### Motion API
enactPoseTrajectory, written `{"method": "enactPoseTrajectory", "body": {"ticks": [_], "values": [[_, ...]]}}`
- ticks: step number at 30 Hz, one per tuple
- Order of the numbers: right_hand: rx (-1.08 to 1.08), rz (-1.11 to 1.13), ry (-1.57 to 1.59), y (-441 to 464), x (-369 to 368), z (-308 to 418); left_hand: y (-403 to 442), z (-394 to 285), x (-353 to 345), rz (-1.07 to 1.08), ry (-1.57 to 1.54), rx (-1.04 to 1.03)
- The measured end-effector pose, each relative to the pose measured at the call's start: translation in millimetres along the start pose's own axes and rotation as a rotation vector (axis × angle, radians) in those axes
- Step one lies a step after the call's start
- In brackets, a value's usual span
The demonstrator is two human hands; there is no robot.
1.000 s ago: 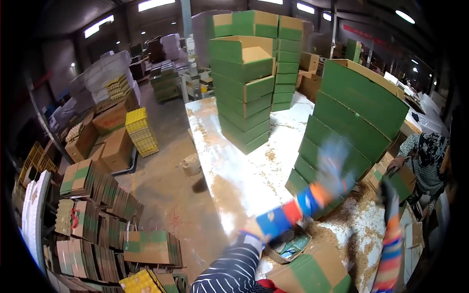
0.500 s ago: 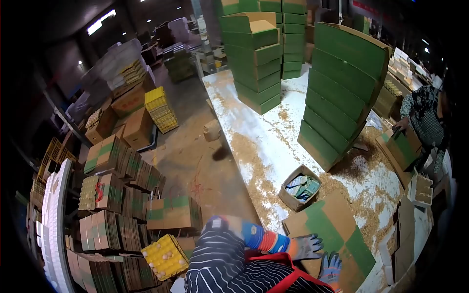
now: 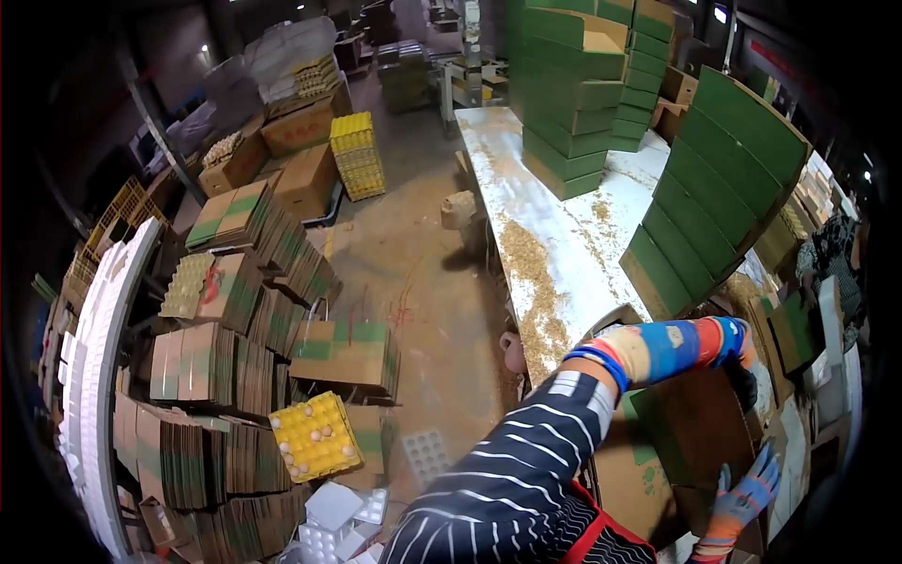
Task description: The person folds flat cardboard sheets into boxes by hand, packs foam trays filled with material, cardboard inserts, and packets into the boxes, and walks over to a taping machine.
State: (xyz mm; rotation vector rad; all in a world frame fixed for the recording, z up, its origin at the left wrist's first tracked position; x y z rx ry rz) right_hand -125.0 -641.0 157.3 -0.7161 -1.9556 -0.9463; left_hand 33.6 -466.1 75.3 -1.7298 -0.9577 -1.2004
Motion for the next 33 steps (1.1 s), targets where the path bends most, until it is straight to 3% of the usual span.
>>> {"method": "enactPoseTrajectory", "body": {"ticks": [1, 4, 5, 6, 7, 8, 11, 12, 13, 14, 15, 17, 19, 20, 21, 22, 23, 24, 25, 26, 27, 29, 31, 32, 33], "values": [[0.007, -0.073, -0.049, -7.9, 12.1, 6.3, 17.2, 6.7, -2.1, -0.008, 0.008, 0.019], [0.098, -0.009, 0.072, -20.4, -6.3, -10.2, 40.8, 0.3, -10.2, -0.036, -0.056, -0.048], [0.179, 0.173, 0.212, -18.9, -24.2, -30.5, 35.4, -7.7, -9.2, -0.058, -0.113, -0.106], [0.080, 0.143, 0.613, -30.4, -33.8, -49.2, 27.5, -10.6, -5.2, -0.103, -0.190, -0.160], [0.000, 0.069, 1.019, -41.9, -35.1, -62.7, -2.7, -19.1, 7.8, -0.176, -0.267, -0.206], [-0.006, -0.006, 1.144, -44.9, -20.9, -71.5, -46.7, -17.6, 32.9, -0.256, -0.404, -0.157], [0.133, 0.103, 1.081, -50.3, 1.9, -52.2, -184.1, -18.9, 92.0, -0.586, -0.922, -0.030], [0.205, 0.168, 1.031, -53.8, 0.8, -35.3, -159.3, -21.9, 62.4, -0.624, -0.759, -0.043], [0.275, 0.215, 0.989, -57.0, -2.2, -18.4, -167.1, -62.4, 53.9, -0.681, -0.596, -0.256], [0.313, 0.250, 1.004, -58.2, -5.1, -4.3, -163.6, -92.3, 29.0, -0.485, -0.414, -0.263], [0.297, 0.276, 1.084, -56.6, -10.6, 3.4, -141.7, -118.0, -9.5, -0.138, -0.133, -0.380], [0.113, 0.348, 1.524, -46.9, -29.0, 0.8, -146.3, -91.9, -5.9, -0.052, -0.851, -0.738], [-0.046, 0.328, 1.850, -41.3, -40.7, -6.0, -125.1, -35.0, 8.1, -0.260, -1.601, -0.642], [-0.079, 0.315, 1.726, -40.5, -52.3, -13.3, -146.2, -20.3, 16.6, -0.629, -1.331, -0.564], [-0.112, 0.306, 1.602, -39.7, -63.6, -20.8, -171.8, -6.0, 20.8, -0.967, -1.035, -0.359], [-0.118, 0.337, 1.419, -44.4, -86.0, -31.1, -169.4, -25.3, 11.4, -0.769, -1.036, -0.331], [-0.010, 0.285, 1.270, -37.2, -56.0, -25.5, -162.2, -38.0, 1.9, -0.508, -0.761, -0.016], [0.131, -0.058, 0.680, -17.7, 9.7, -20.8, -160.4, -41.5, -15.3, -0.245, -0.473, 0.284], [0.175, -0.273, 0.390, -0.2, 39.3, -20.9, -135.7, -23.9, -52.0, -0.323, -0.736, 0.217], [0.151, -0.503, 0.089, 13.7, 67.3, -21.3, -137.8, -25.9, -41.8, -0.417, -0.693, 0.140], [0.045, -0.653, 0.104, 24.5, 64.6, -43.3, -142.6, -30.3, -28.5, -0.483, -0.581, 0.143], [-0.064, -0.012, 0.704, 33.6, -6.0, -61.6, -162.5, -42.5, -10.5, -0.680, -0.488, 0.076], [0.403, 0.477, 0.562, 14.9, -40.8, -8.9, -180.8, -31.4, 4.6, -0.889, -0.524, 0.012], [0.604, 0.246, 0.494, -5.0, 6.8, 22.2, -181.6, -18.8, 1.3, -0.869, -0.736, 0.024], [0.587, 0.052, 0.516, -10.6, 14.7, 14.2, -162.2, -1.3, -39.5, -0.631, -0.960, 0.238]]}}
Point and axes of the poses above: each hand's wrist, its own y-axis towards the middle knuckle, its own x-axis out of the back of the hand, z = x × y, the point moved 8 cm from there along y, towards the middle knuckle, and after that the axes turned 5 degrees about z, right-handed, at the moved point
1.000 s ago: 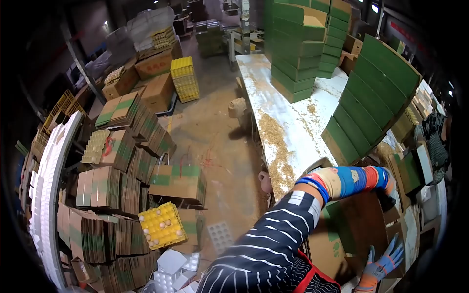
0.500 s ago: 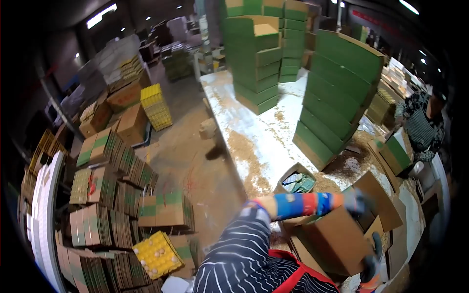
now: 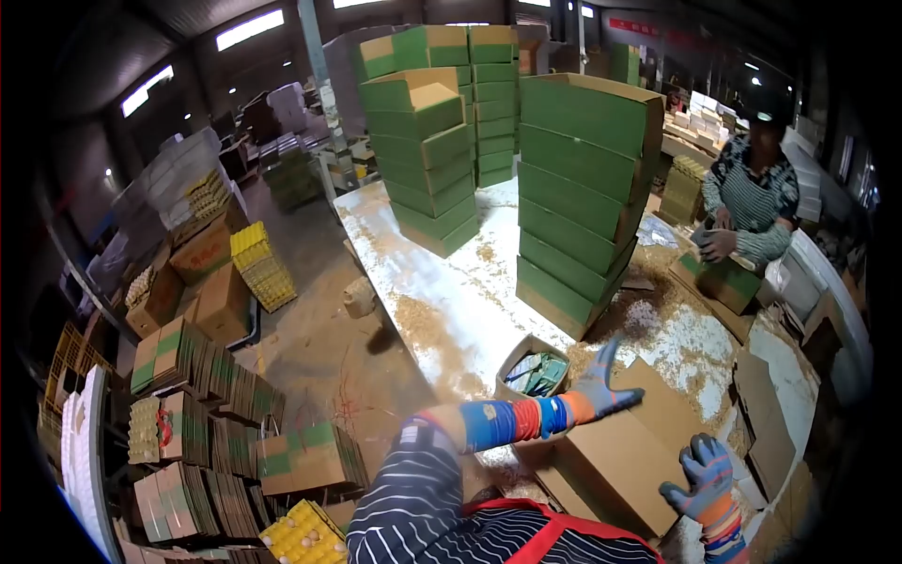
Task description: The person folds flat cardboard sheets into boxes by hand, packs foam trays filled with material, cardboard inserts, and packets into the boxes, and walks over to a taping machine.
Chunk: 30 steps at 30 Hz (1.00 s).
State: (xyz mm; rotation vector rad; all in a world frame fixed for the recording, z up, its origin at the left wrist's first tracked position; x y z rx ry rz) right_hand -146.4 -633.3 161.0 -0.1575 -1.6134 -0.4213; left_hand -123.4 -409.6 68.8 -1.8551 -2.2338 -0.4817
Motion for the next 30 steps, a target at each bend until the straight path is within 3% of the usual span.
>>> {"method": "enactPoseTrajectory", "body": {"ticks": [1, 3, 5, 6, 7, 8, 9, 10, 11, 12, 13, 15, 16, 17, 18, 19, 21, 22, 23, 24, 25, 27, 28, 30], "values": [[0.027, -0.187, -0.040, -14.3, 5.7, 0.4, 9.8, 21.3, -18.3, 0.231, 0.056, 0.017], [-0.465, -0.320, 0.825, -48.7, -43.5, -43.0, 16.9, 63.8, -52.5, 0.709, 0.170, 0.009], [-0.465, -0.270, 1.381, -81.2, -121.3, -71.2, -10.9, 17.6, -22.3, 0.875, 0.136, 0.387], [-0.499, -0.254, 1.640, -97.2, -161.0, -85.8, -18.2, -4.2, -9.5, 0.849, 0.206, 0.540], [-0.434, -0.342, 1.734, -107.0, -152.9, -85.6, -21.8, -16.7, 2.1, 0.827, 0.296, 0.670], [-0.360, -0.426, 1.828, -116.4, -144.6, -86.3, 5.3, 2.2, -3.4, 0.823, 0.561, 0.334], [-0.414, -0.504, 1.697, -103.2, -114.9, -74.0, 0.2, -18.7, 7.4, 0.630, 0.525, 0.127], [-0.486, -0.572, 1.561, -98.0, -87.2, -63.2, -14.1, -22.0, 2.0, 0.533, 0.586, -0.229], [-0.664, -0.466, 1.682, -102.9, -83.9, -44.4, -36.4, -24.6, -0.2, 0.364, 0.688, -0.576], [-0.661, -0.364, 1.056, -103.1, -73.3, -36.4, -48.5, 21.7, -15.5, 0.390, 0.655, -0.782], [-0.741, -0.343, 0.969, -111.8, -92.6, -32.5, -67.3, 57.6, -17.8, 0.355, 0.736, -0.765], [-0.899, -0.284, 0.802, -132.0, -130.9, -20.7, -69.0, 80.2, -5.6, 0.363, 0.556, -0.462], [-0.947, -0.218, 0.736, -132.8, -138.8, -15.1, -33.3, 114.3, 23.6, 0.219, 0.222, -0.195], [-0.870, -0.307, 0.732, -132.1, -151.9, -11.3, -3.5, 151.5, 41.4, 0.080, -0.102, 0.101], [-0.627, -0.322, 0.275, -122.7, -143.7, 5.2, 0.9, 76.4, 20.6, 0.141, -0.507, 0.052], [-0.727, -0.223, 0.642, -123.5, -133.0, 0.0, 0.8, 3.3, 5.0, 0.193, -0.916, 0.027], [-0.657, -0.079, 0.735, -132.0, -118.5, -19.5, 29.3, 36.5, 8.4, 0.159, 0.093, -0.183], [-0.441, -0.370, 0.416, -152.6, -157.0, -39.2, 38.2, 63.7, 7.8, 0.197, 0.001, -0.096], [-0.655, 0.075, 0.595, -159.5, -142.0, -72.6, 44.9, 63.6, 5.9, 0.233, -0.165, -0.024], [-0.868, -0.016, 0.586, -199.3, -188.4, -120.6, 48.3, 61.7, 7.1, 0.268, -0.328, 0.050], [-1.026, 0.003, 0.359, -232.0, -176.7, -152.3, 51.9, 62.6, 4.2, 0.305, -0.489, 0.129], [-1.416, 0.182, 0.070, -318.9, -192.1, -209.9, 69.7, 119.5, 40.6, 0.135, -0.310, 0.001], [-1.637, 0.161, -0.107, -366.2, -183.3, -225.1, 72.1, 118.8, 44.6, 0.100, -0.192, 0.039], [-1.868, 0.032, -0.418, -446.7, -124.3, -211.5, 69.2, 104.4, 42.7, 0.050, -0.047, 0.166]]}}
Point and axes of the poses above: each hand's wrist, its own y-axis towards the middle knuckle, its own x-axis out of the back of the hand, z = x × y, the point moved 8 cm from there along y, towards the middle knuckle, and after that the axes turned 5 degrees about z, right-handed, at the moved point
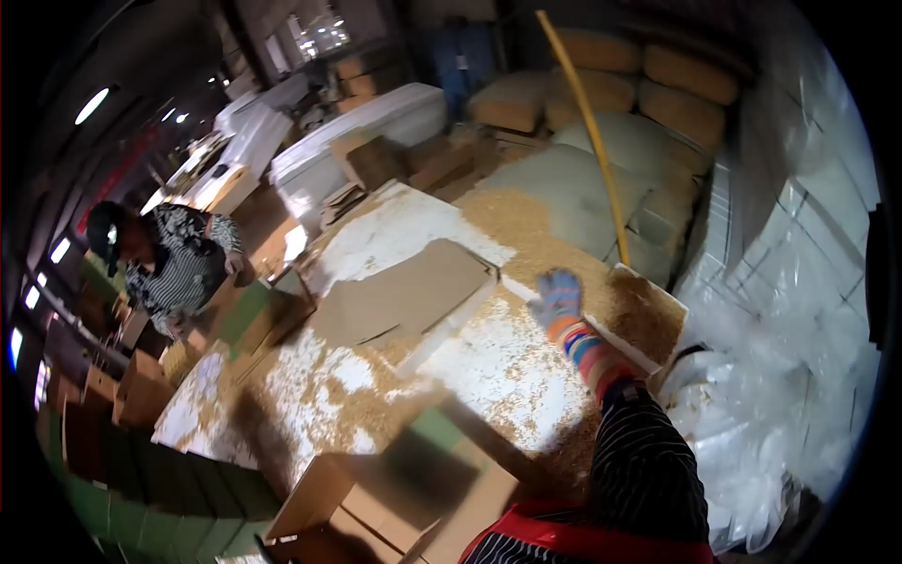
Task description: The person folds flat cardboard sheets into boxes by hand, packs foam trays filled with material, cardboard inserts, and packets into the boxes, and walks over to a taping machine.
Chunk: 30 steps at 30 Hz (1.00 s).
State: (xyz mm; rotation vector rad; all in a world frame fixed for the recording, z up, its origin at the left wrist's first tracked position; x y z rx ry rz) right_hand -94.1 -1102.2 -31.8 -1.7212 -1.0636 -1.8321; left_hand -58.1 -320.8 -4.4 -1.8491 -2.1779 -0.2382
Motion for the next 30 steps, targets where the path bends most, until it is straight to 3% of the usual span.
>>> {"method": "enactPoseTrajectory", "body": {"ticks": [1, 2, 3, 4, 7, 11, 15, 17, 19, 20, 21, 23, 24, 26, 27, 29, 30], "values": [[-0.184, -0.093, 0.077, -0.1, -3.6, -51.5, -0.9, -3.2, 1.2, -0.015, 0.042, 0.045], [-0.285, -0.338, 0.043, -10.6, -12.4, -99.2, -0.6, -4.9, 0.1, -0.022, 0.075, 0.078], [-0.437, -0.283, -0.123, -21.6, -27.3, -143.7, -1.2, -4.9, 1.5, -0.029, 0.100, 0.107], [-0.653, -0.062, 0.056, -50.1, 3.8, -169.5, -0.5, -5.9, 2.0, -0.031, 0.126, 0.128], [-0.550, 0.264, 0.083, -96.8, -41.2, -214.7, 4.1, -8.1, 1.1, -0.040, 0.167, 0.160], [-0.471, 0.280, 0.076, -144.9, -14.3, -164.9, 8.8, -4.6, -2.0, -0.035, 0.206, 0.191], [-0.357, 0.107, 0.041, -200.1, 19.4, -87.9, 13.5, -0.7, -4.1, -0.008, 0.223, 0.189], [-0.218, 0.322, 0.085, -221.8, 27.0, -44.3, 12.6, 3.3, 1.0, 0.003, 0.220, 0.187], [-0.009, 0.198, 0.964, -212.6, 29.2, -38.0, 14.4, 8.6, 6.7, 0.018, 0.207, 0.177], [-0.196, 0.101, 0.981, -207.7, 11.5, -57.3, 13.9, 12.3, 11.6, 0.028, 0.203, 0.174], [-0.092, -0.182, 0.418, -198.1, 18.8, -67.9, 14.7, 15.0, 14.7, 0.042, 0.197, 0.163], [0.181, 0.459, 0.496, -182.1, -93.9, -43.9, 11.8, 21.4, 18.1, 0.064, 0.185, 0.168], [0.219, 0.412, 0.999, -175.3, -131.7, -37.9, 13.4, 22.0, 15.6, 0.088, 0.165, 0.160], [0.169, 0.599, 1.005, -167.9, -22.3, -3.8, 9.2, 3.1, -4.8, 0.167, 0.057, 0.083], [0.371, 0.624, 1.014, -165.2, 3.7, 5.2, 11.2, -16.7, -13.1, 0.218, 0.112, -0.195], [0.312, 0.892, 0.987, -145.8, -38.5, 0.7, 6.9, -44.6, -34.0, 0.284, 0.113, -0.368], [0.230, 1.000, 0.876, -134.3, -48.5, 0.0, 9.9, -36.0, -37.4, 0.281, 0.044, -0.203]]}}
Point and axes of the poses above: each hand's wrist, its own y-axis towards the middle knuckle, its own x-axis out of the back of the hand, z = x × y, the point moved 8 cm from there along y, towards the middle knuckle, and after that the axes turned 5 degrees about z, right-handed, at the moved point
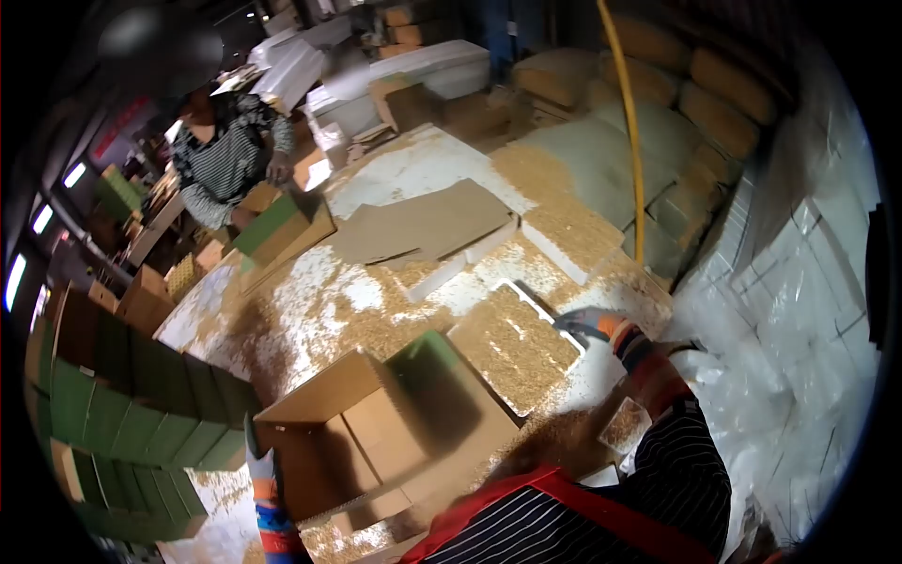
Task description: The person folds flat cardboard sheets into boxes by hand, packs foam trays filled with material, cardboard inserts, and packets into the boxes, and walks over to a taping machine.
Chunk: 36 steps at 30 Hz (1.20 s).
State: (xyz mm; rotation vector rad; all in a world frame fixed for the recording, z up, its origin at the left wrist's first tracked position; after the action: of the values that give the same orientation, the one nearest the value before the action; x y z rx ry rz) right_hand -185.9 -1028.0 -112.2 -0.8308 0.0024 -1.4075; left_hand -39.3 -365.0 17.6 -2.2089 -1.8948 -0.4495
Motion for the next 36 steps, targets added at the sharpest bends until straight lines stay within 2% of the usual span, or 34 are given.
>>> {"method": "enactPoseTrajectory", "body": {"ticks": [1, 3, 4, 5, 6, 8, 10, 13, 14, 15, 17, 18, 19, 21, 23, 24, 25, 27, 28, 29, 31, 32, 33, 35, 36], "values": [[-0.143, 0.061, -0.044, 9.9, 7.4, -3.9, -0.3, 9.0, -2.3, -0.007, -0.093, 0.147], [-0.100, 0.030, 0.101, 33.9, -1.0, 20.0, 9.5, -4.0, -7.3, 0.052, 0.103, -0.111], [0.131, -0.187, -0.064, 27.6, 6.3, 52.0, 5.7, -7.3, -11.9, 0.062, -0.012, -0.091], [-0.047, -0.274, -0.304, 64.8, 5.0, 20.1, 5.7, -4.9, -13.0, 0.058, -0.049, -0.115], [-0.089, -0.369, -0.431, 74.1, 0.0, 12.6, 2.1, -10.9, -15.9, 0.042, -0.070, -0.134], [-0.109, -0.316, -0.373, 76.5, -5.8, 21.1, -6.3, -28.1, -22.1, 0.019, -0.080, -0.124], [-0.034, -0.134, -0.183, 56.3, -11.0, 35.5, -15.6, -49.3, -31.4, -0.017, -0.099, -0.061], [0.326, -0.193, -0.017, 39.6, -13.5, 49.0, -14.8, -46.6, -30.5, -0.044, 0.010, -0.054], [0.363, -0.191, 0.033, 44.1, -12.8, 41.7, -17.7, -46.6, -34.1, -0.042, -0.162, 0.073], [0.398, -0.187, 0.085, 47.4, -10.3, 39.3, -20.1, -44.7, -34.7, -0.043, -0.196, 0.099], [0.215, -0.193, -0.087, 34.2, 9.3, 59.2, -24.9, -41.3, -35.9, -0.048, -0.265, 0.149], [0.160, -0.187, -0.150, 24.4, 24.7, 78.1, -20.8, -33.9, -32.2, -0.054, -0.189, 0.083], [0.209, -0.168, 0.100, -10.1, 28.6, 124.6, -14.5, -30.2, -28.9, -0.060, -0.112, 0.011], [0.246, -0.149, 0.192, 1.6, 64.2, 142.8, -7.5, -22.0, -29.9, -0.083, -0.137, -0.036], [0.285, -0.039, 0.371, -15.6, 73.8, 203.4, -5.6, -18.5, -35.2, -0.099, -0.157, -0.075], [0.358, 0.015, 0.504, -54.0, 56.2, 262.1, -3.6, -18.6, -38.4, -0.105, -0.202, -0.038], [0.439, 0.052, 0.489, -53.5, 53.4, 290.2, 6.1, 0.5, -35.1, -0.125, -0.166, -0.111], [0.494, 0.180, 0.556, -62.3, 20.0, 348.1, 3.2, -9.1, -36.3, -0.175, -0.028, -0.112], [0.513, 0.255, 0.590, -69.9, -6.9, 379.7, 6.7, -0.3, -37.7, -0.173, 0.165, -0.219], [0.576, 0.288, 0.552, -67.5, -29.4, 403.5, 1.9, -13.8, -37.3, -0.197, 0.080, -0.139], [0.670, 0.388, 0.483, -54.2, -77.0, 431.6, -2.4, -23.6, -37.2, -0.194, -0.008, -0.123], [0.617, 0.422, 0.371, -37.1, -93.1, 432.2, -12.2, -34.1, -37.6, -0.194, -0.111, -0.083], [0.561, 0.457, 0.256, -29.6, -110.2, 435.8, -8.6, -20.6, -32.2, -0.234, -0.058, -0.133], [0.615, 0.607, 0.227, -36.5, -143.4, 448.6, 6.5, 26.4, -29.7, -0.217, -0.305, -0.091], [0.759, 0.641, -0.131, -44.4, -155.5, 465.6, 2.2, 26.2, -27.5, -0.230, -0.339, -0.069]]}}
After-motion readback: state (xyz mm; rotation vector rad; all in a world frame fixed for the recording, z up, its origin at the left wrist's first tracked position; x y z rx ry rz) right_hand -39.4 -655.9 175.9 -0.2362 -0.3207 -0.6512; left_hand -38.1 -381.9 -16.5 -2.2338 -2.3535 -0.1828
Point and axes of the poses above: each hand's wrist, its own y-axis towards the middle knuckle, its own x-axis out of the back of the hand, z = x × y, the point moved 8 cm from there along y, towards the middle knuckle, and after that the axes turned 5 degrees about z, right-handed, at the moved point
